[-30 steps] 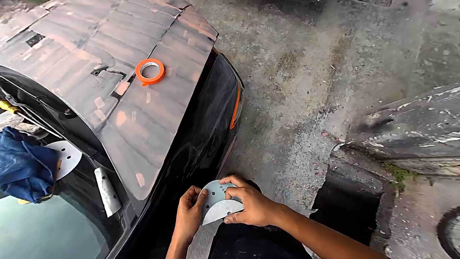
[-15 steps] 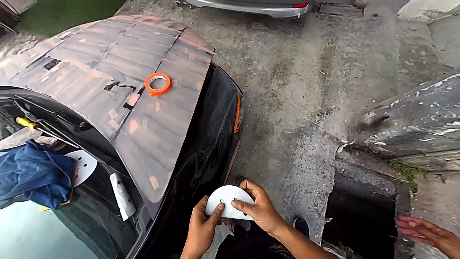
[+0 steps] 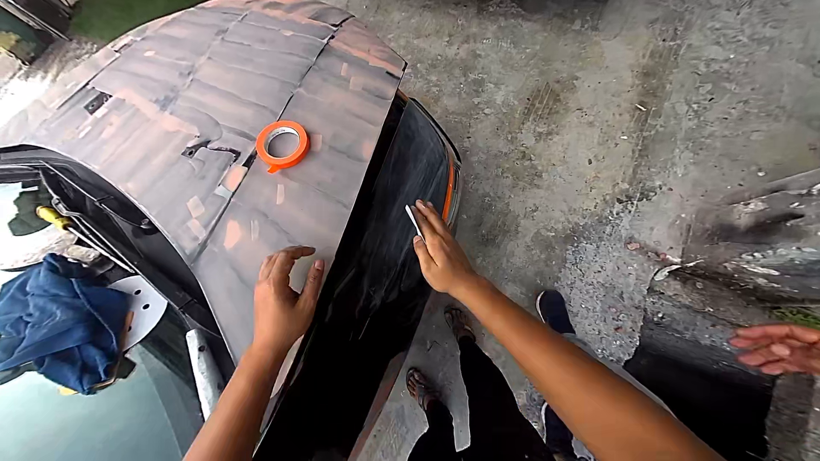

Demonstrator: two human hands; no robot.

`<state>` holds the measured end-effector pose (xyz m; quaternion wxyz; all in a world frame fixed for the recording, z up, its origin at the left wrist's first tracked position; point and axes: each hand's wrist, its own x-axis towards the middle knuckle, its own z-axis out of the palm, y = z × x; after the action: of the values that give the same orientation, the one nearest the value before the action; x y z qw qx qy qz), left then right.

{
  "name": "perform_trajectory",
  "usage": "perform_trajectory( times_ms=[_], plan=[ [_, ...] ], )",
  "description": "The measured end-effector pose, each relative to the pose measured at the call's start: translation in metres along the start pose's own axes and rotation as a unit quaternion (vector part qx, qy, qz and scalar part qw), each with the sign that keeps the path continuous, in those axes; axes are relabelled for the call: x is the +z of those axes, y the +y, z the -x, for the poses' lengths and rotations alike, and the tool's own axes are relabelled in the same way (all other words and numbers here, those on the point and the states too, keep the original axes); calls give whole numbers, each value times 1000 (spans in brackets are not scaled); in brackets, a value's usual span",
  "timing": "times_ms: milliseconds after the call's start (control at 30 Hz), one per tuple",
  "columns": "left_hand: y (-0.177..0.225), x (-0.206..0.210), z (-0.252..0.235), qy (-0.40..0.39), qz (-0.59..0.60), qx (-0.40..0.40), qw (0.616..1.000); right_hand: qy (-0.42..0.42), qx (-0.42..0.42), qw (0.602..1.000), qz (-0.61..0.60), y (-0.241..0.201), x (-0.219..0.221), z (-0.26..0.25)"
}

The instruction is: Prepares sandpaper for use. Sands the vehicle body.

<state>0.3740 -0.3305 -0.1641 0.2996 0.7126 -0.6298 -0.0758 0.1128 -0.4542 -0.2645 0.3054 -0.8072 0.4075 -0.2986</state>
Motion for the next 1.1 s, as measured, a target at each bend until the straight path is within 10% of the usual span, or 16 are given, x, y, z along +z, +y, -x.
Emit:
perform_trajectory(
  times_ms=[200, 500, 733, 967, 1100],
  plan=[
    [-66, 31, -113, -28, -167, 42, 985, -97, -40, 992, 73, -89, 94, 66],
    [-67, 38, -112, -25, -203, -5, 979, -85, 66, 980, 170, 97, 50, -173],
    [-69, 34, -110, -27, -198, -13, 980, -111, -109, 986, 57, -97, 103, 43],
    [-71, 36, -115, -31, -203, -13, 979, -56, 7, 987, 151, 79, 63, -160],
    [-70, 37, -115, -28, -203, -6, 979, 0, 29, 990, 142, 10, 84, -106]
  ],
)
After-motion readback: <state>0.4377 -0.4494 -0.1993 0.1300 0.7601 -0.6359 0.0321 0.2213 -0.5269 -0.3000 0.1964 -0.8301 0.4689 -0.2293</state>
